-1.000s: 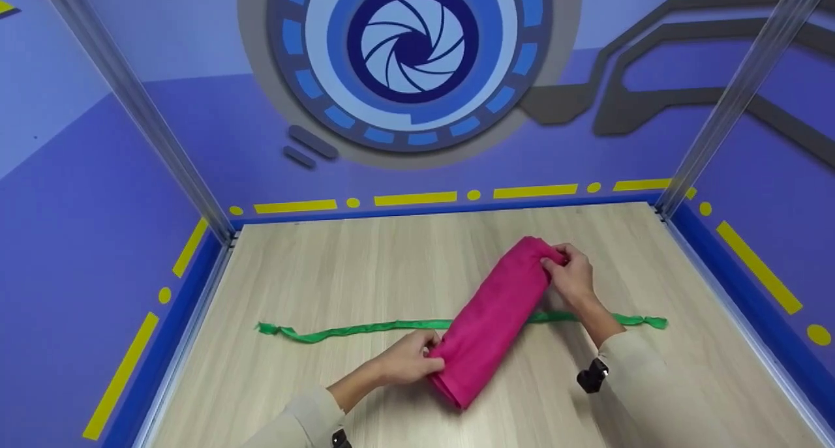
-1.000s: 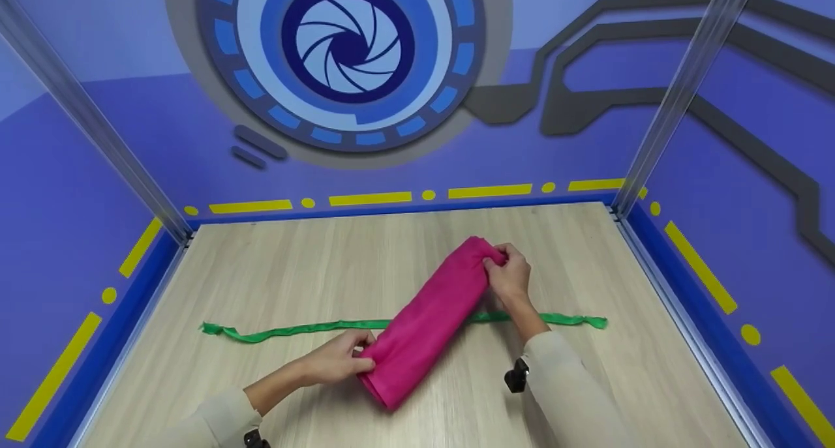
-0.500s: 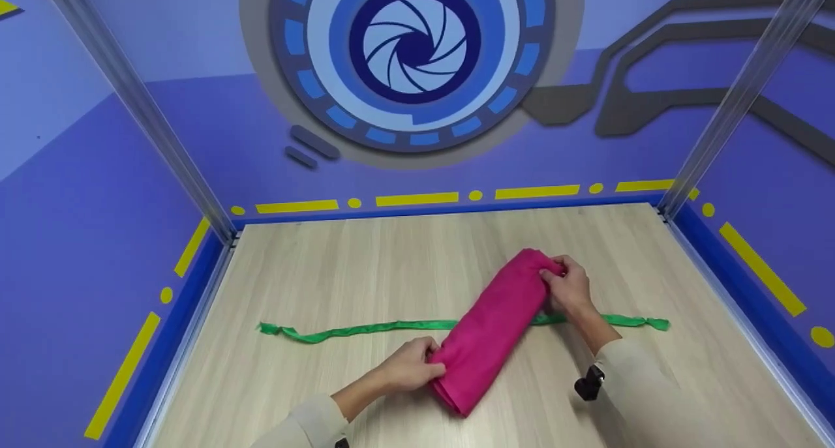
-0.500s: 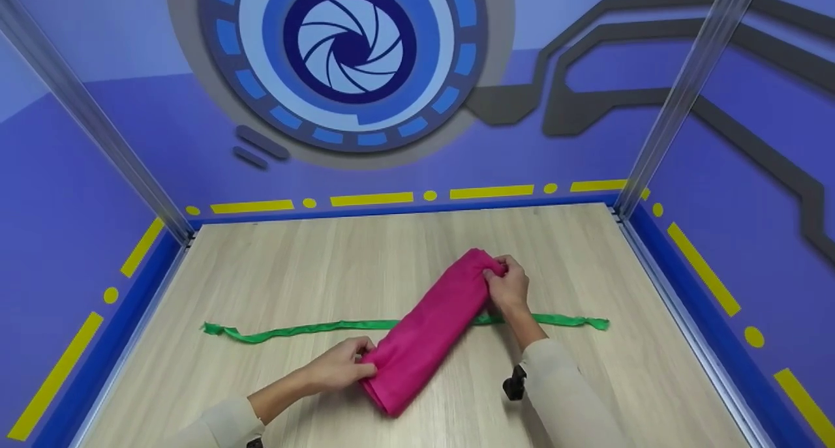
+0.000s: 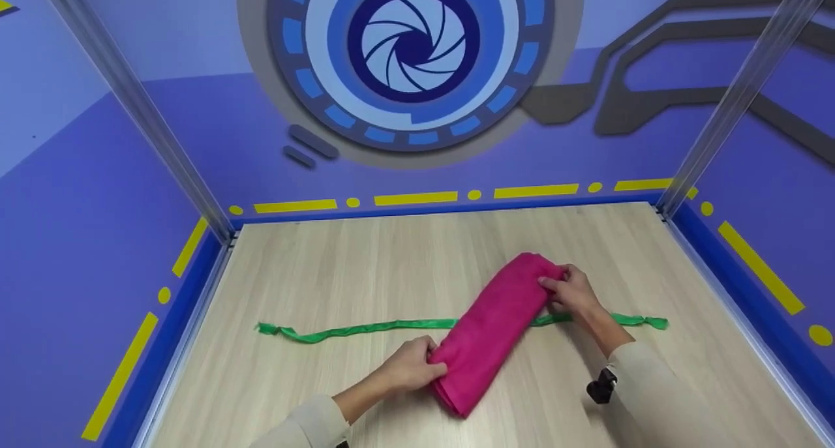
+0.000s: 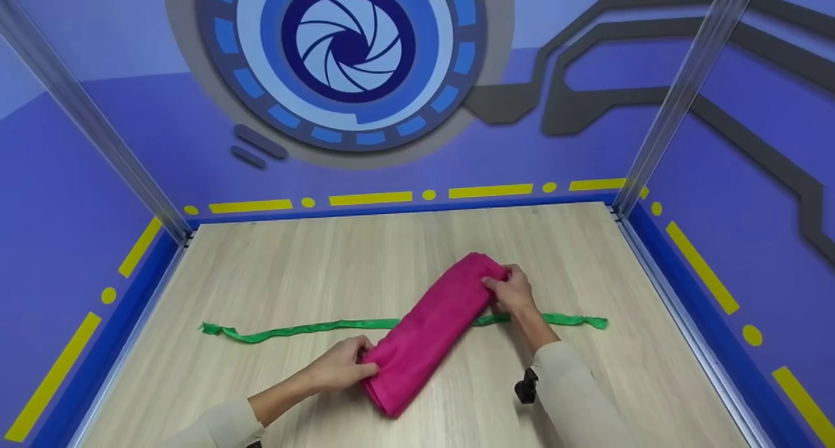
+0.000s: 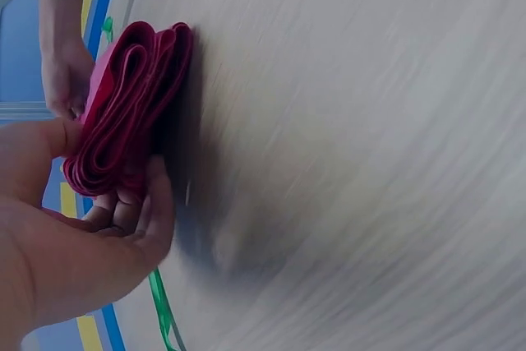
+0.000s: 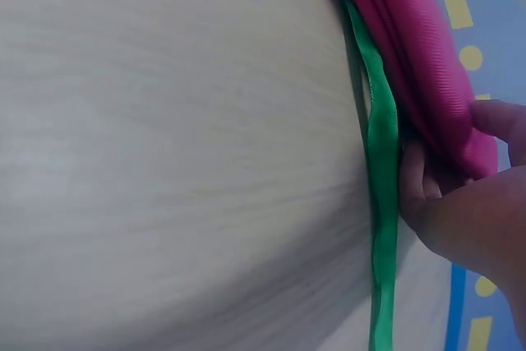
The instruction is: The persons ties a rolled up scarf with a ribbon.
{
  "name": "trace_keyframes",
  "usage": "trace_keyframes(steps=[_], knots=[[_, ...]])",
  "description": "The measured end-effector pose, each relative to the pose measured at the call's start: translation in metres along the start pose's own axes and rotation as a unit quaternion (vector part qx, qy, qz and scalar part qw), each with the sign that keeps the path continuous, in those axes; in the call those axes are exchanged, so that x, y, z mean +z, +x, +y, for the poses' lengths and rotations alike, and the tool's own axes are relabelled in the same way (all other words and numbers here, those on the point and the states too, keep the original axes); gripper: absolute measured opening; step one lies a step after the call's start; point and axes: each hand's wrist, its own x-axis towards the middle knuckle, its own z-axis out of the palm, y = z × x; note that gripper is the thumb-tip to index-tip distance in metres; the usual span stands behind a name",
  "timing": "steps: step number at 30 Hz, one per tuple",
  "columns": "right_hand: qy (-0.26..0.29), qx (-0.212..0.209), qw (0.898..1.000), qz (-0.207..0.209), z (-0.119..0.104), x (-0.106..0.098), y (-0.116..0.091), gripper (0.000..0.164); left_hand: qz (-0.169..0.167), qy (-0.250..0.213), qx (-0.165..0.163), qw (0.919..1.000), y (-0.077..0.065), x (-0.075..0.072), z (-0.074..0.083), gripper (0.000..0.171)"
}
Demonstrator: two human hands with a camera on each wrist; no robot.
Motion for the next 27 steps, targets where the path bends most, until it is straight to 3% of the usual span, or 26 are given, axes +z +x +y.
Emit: trace_keyframes(steps=[6, 16, 27], knots=[[-0.007, 0.016, 1.0, -0.011, -0.0023, -0.0004, -0.0037, 0.058, 0.003, 0.015, -0.015, 0.9998, -0.0008, -0.0014, -0.0006, 0.023], [-0.077, -0.021, 0.997, 0.004, 0.0003, -0.0008, -0.0049, 0.044, 0.016, 0.063, 0.017, 0.9978, 0.0005, 0.0004, 0.0031, 0.036], [-0.084, -0.035, 0.995, 0.045, 0.001, 0.0087, -0.0039, 0.024, 0.009, 0.029, -0.006, 0.9995, 0.0031, 0.0023, 0.0021, 0.029]])
